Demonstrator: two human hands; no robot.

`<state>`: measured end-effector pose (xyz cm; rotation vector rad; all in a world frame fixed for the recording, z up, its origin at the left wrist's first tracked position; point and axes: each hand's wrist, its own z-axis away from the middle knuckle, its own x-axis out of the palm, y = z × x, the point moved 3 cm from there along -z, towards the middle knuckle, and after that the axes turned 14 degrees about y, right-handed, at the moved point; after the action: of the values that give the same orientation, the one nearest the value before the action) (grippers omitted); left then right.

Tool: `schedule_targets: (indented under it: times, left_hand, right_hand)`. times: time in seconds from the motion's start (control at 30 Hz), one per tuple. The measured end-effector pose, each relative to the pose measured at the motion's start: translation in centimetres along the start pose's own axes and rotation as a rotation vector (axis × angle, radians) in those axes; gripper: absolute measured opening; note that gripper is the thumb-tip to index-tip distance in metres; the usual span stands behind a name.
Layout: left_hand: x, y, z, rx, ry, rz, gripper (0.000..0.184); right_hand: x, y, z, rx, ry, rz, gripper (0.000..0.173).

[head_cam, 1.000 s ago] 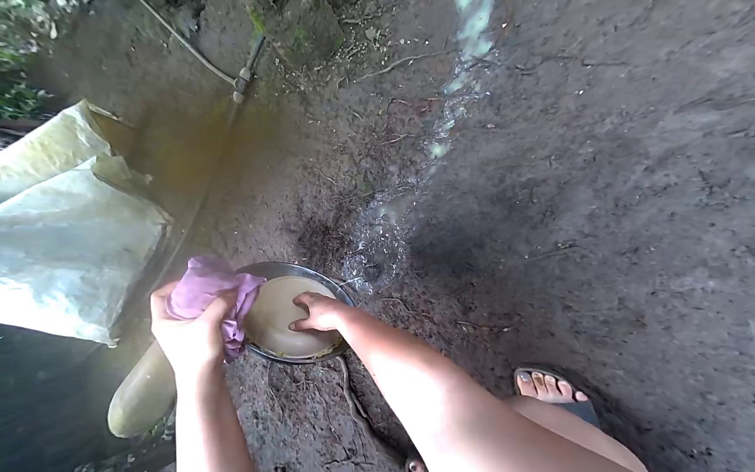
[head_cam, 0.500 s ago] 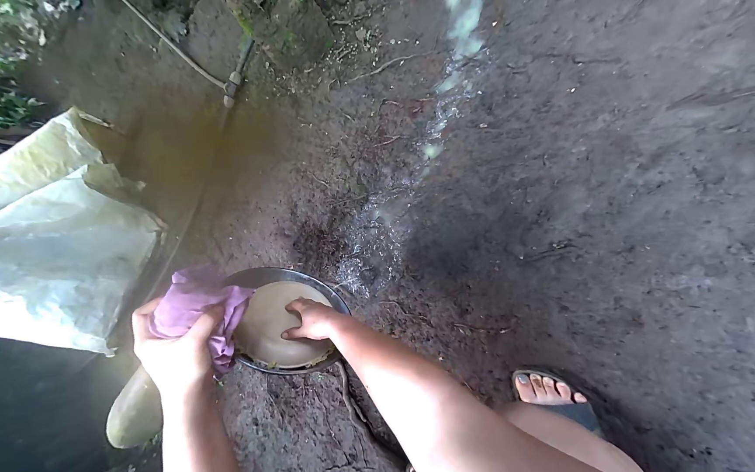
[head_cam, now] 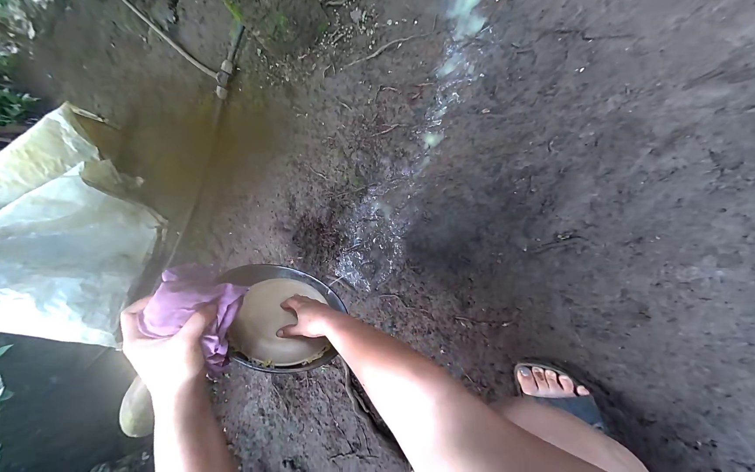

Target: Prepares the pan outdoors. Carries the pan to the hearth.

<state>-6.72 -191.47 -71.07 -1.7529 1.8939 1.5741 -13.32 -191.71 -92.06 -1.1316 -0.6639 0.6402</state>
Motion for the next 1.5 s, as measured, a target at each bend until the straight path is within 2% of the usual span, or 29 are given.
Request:
schedule_targets:
  times: [1.5]
  left_hand:
    - [-0.07,0.04,-0.55,-0.014,-0.037,-0.059,0.071]
  right_hand:
    - [0.61,-0.28,0.07,-0.005,-0.008,-0.053,0.073]
